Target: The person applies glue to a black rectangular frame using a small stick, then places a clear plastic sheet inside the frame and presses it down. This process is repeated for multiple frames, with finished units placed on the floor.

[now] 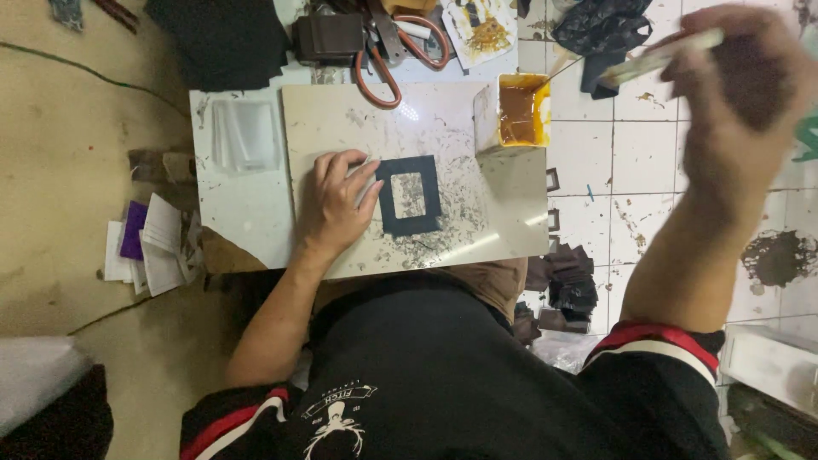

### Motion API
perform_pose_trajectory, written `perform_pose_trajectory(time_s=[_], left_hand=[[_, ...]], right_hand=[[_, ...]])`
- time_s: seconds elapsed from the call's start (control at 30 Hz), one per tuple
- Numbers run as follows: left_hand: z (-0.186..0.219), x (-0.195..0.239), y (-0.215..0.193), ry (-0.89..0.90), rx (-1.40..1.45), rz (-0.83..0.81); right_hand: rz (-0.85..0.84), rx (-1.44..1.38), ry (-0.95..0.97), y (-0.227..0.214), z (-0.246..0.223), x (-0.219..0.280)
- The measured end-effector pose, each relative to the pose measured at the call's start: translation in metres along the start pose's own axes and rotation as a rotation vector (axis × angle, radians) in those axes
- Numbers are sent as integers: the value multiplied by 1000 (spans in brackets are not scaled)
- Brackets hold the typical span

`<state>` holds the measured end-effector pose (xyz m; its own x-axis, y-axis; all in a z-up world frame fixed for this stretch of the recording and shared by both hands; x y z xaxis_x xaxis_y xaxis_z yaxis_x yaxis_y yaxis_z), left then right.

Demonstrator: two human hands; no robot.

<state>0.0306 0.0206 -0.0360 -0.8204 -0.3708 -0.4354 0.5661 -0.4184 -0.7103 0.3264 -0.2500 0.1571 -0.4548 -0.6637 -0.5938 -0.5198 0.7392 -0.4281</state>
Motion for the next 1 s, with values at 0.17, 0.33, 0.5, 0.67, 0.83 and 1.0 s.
perform_pose_trajectory(time_s=[0.17,0.33,0.5,0.67,0.83,1.0], left_hand=[[-7,2,5,-11,5,6],[-6,-1,2,-11,-6,-8],[-10,0,8,-9,29,1],[-7,-3,2,-29,69,-9],[-5,-5,-3,-24,82,-10],[-9,-3,3,-20,60,14]], right_hand=[[-64,-264,278,122,7,39],[-133,-401,341,208,31,80],[-162,-268,323,244,45,94],[-168,-170,312,248,35,84],[-200,-111,290,250,37,85],[-209,-81,261,249,35,83]])
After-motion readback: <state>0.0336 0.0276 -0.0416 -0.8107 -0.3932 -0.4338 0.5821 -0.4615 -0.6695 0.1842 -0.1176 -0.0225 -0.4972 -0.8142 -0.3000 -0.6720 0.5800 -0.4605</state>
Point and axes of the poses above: each hand's wrist, its own x-axis away from the middle knuckle, its own y-axis out of the palm, z = x × y, the point moved 3 cm from there along -x, towards the middle knuckle, and after that the axes turned 7 degrees about -y, right-handed, at the moved point
